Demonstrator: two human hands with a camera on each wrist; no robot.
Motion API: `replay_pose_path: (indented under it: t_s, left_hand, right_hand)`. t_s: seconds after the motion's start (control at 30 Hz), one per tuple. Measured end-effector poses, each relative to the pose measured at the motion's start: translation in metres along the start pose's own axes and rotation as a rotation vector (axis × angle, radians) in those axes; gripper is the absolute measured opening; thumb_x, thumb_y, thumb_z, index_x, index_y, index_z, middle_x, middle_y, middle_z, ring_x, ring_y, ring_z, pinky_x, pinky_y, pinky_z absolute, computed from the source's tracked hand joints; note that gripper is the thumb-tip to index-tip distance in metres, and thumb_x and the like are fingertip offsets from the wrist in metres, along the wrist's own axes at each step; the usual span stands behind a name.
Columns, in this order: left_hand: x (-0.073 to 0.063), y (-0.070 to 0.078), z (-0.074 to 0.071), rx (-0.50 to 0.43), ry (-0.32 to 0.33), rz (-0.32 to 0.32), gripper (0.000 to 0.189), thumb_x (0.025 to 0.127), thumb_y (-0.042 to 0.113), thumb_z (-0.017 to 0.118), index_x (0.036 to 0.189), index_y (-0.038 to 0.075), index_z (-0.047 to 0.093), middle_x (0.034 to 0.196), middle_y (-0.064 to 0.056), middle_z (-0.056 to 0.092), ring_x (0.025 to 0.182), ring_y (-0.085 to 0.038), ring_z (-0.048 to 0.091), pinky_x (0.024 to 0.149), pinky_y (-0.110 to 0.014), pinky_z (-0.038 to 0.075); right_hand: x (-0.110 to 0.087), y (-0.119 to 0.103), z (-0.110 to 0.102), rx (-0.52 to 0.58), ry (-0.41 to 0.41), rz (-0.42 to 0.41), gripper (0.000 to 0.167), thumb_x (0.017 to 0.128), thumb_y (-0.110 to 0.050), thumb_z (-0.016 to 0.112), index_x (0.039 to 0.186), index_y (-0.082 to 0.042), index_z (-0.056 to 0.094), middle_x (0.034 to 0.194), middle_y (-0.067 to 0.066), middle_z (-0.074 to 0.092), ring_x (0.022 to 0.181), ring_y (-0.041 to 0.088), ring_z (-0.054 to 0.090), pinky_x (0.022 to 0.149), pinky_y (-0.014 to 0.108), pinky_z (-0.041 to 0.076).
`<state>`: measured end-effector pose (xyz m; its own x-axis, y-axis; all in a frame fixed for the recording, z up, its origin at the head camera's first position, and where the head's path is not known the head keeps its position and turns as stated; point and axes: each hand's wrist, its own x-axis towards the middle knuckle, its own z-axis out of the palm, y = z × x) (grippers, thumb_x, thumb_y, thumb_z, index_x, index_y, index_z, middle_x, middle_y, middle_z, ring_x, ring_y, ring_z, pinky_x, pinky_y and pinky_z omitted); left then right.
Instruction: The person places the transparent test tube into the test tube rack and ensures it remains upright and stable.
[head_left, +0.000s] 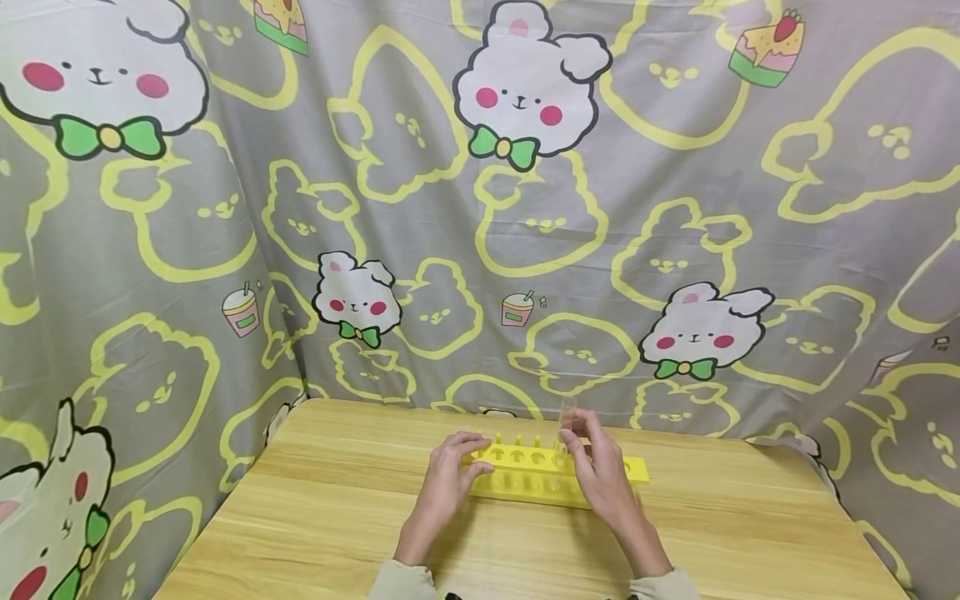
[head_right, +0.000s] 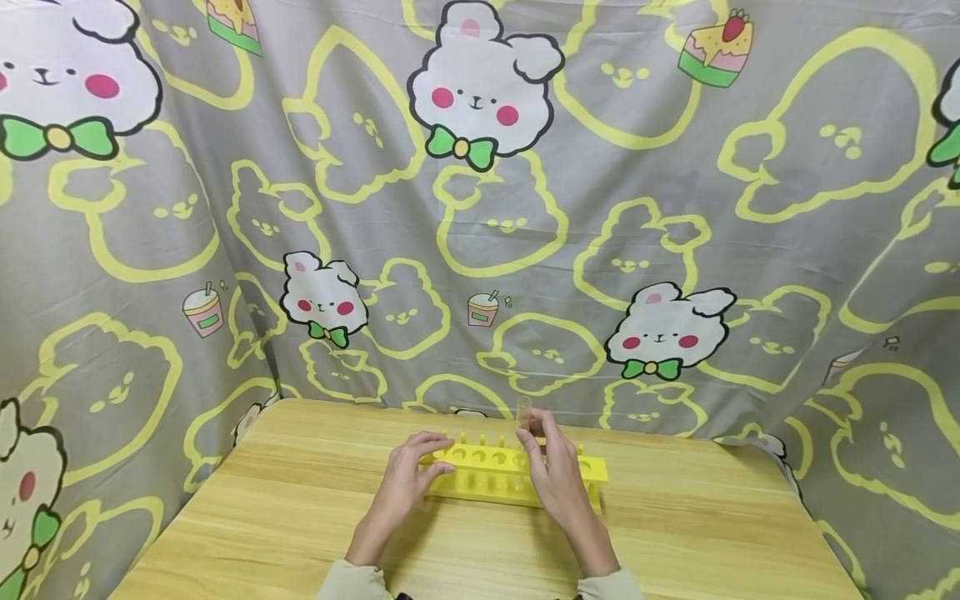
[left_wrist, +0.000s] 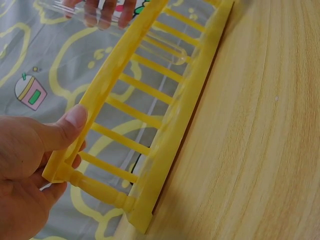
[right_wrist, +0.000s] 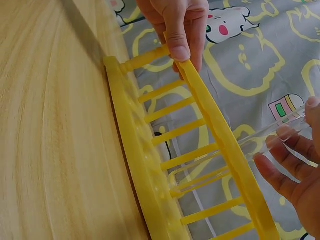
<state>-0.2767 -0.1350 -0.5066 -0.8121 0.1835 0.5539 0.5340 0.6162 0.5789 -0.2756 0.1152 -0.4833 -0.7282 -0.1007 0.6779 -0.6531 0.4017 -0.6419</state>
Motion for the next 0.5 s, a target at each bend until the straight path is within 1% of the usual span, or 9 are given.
replay_pose_path:
  t_s: [0.13,0.3,0.43,0.5]
  left_hand:
    - [-0.0001,-0.0009,0.0003,0.0,0.005,0.002,0.035,0.08,0.01,0.084,0.113,0.001,0.077,0.114,-0.012,0.072,0.108,-0.029,0.069,0.094,-0.042,0.059]
    - [-0.0002,-0.0016,0.0005,-0.006,-0.002,-0.005,0.035,0.08,0.01,0.084,0.113,0.0,0.077,0.115,-0.011,0.072,0.109,-0.029,0.068,0.094,-0.043,0.058]
    - [0.0001,-0.0013,0.0007,-0.004,-0.003,-0.006,0.036,0.08,0.01,0.084,0.114,0.0,0.077,0.115,-0.012,0.072,0.109,-0.029,0.068,0.094,-0.043,0.058]
    - [0.0001,-0.0011,0.0007,-0.003,-0.003,-0.006,0.036,0.08,0.01,0.084,0.114,0.0,0.077,0.115,-0.012,0.072,0.109,-0.029,0.068,0.094,-0.043,0.058]
  right_hand:
    - [-0.0012,0.0008,0.0009,0.001,-0.003,0.004,0.016,0.105,-0.002,0.057,0.121,-0.004,0.058,0.099,0.011,0.068,0.086,0.027,0.068,0.062,0.034,0.06]
    - [-0.0031,0.0015,0.0019,-0.002,-0.004,0.007,0.016,0.105,-0.002,0.058,0.12,-0.008,0.058,0.099,0.01,0.068,0.087,0.027,0.068,0.062,0.032,0.059]
    - [-0.0041,0.0024,0.002,-0.011,-0.002,0.005,0.017,0.104,-0.002,0.058,0.119,-0.01,0.057,0.099,0.01,0.068,0.087,0.022,0.068,0.062,0.031,0.059]
    - [-0.0043,0.0026,0.0021,-0.016,-0.001,0.005,0.017,0.104,-0.002,0.058,0.119,-0.011,0.057,0.099,0.008,0.068,0.088,0.02,0.068,0.062,0.031,0.06]
